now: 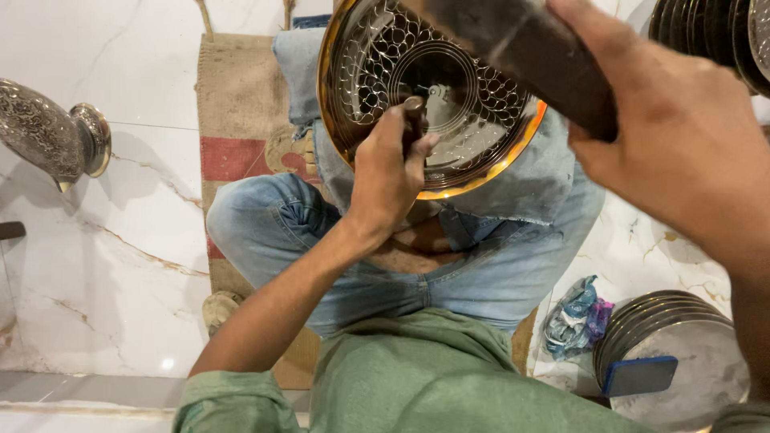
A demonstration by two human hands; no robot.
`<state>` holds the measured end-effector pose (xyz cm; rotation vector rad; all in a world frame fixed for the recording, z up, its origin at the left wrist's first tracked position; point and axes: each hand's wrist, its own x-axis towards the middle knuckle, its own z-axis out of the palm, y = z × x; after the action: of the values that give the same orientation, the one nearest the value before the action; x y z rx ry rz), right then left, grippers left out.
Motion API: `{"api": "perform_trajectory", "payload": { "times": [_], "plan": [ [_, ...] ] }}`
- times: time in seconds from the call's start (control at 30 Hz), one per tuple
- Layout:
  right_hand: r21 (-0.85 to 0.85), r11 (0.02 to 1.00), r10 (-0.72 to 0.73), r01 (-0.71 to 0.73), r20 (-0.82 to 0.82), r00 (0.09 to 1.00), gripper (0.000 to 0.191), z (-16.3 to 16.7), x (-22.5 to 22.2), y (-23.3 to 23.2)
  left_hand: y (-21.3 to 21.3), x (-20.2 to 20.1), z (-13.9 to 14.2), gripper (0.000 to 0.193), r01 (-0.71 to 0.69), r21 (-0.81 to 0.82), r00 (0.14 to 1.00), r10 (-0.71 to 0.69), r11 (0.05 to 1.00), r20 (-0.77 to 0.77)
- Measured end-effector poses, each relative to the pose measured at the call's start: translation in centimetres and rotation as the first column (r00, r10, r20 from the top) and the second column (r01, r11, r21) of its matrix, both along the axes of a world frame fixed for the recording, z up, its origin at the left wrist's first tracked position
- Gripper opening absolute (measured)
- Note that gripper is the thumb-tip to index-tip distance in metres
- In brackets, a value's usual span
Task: The person sits cross-legged on the floor with a decorative metal plate resting on a cloth on their lap. They hold a small punch against the plate's patterned surface with one hand and strike it with a wooden mallet held in the other hand, repeatedly working across the embossed design.
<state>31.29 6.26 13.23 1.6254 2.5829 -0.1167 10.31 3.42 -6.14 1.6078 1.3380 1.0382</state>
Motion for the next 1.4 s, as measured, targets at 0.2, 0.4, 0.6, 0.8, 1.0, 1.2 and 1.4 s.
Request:
{"api": "perform_trajectory", "payload": {
  "times": [0.2, 0.4, 0.6, 0.8, 1.0, 1.2, 1.4],
  "plan": [
    [0.162, 0.986, -0.052, 0.05, 0.014, 0.999, 0.087, -1.2, 1.6, -3.3, 1.6, -0.1, 0.1, 0.038, 0.111, 0.096, 0.988, -0.12, 0.989, 0.101],
    [-0.2, 0.936, -0.329, 0.289, -0.787, 0.522, 0.09, -10.9, 6.4, -5.7, 5.0, 0.4, 0.2, 0.054, 0.504, 0.204, 0.86, -0.51, 0.839, -0.026],
    [-0.252, 0.89, -0.443, 0.38, -0.68, 0.584, 0.081, -8.7, 8.3, -5.6, 5.6, 0.4, 0.3, 0.052, 0.567, 0.101, 0.823, -0.562, 0.817, -0.08],
    [-0.333, 0.818, -0.562, 0.469, -0.637, 0.527, 0.069, -9.5, 6.6, -7.0, 6.0, 0.8, 0.0, 0.051, 0.645, 0.155, 0.764, -0.632, 0.748, -0.128],
    [-0.513, 0.608, -0.705, 0.606, -0.701, 0.114, 0.075, -15.0, 7.0, -14.2, 7.1, 1.3, 0.7, 0.051, 0.795, 0.072, 0.604, -0.775, 0.602, -0.186],
    [-0.441, 0.562, -0.719, 0.7, -0.678, 0.15, 0.051, -19.3, 4.7, -19.7, 8.3, 1.8, 2.2, 0.052, 0.915, 0.125, 0.4, -0.902, 0.383, -0.162],
    [-0.293, 0.563, -0.774, 0.773, -0.516, 0.368, 0.042, -22.1, 2.3, -22.4, 8.8, 2.4, 3.7, 0.047, 0.959, -0.076, 0.26, -0.953, 0.274, -0.158]
  ]
}}
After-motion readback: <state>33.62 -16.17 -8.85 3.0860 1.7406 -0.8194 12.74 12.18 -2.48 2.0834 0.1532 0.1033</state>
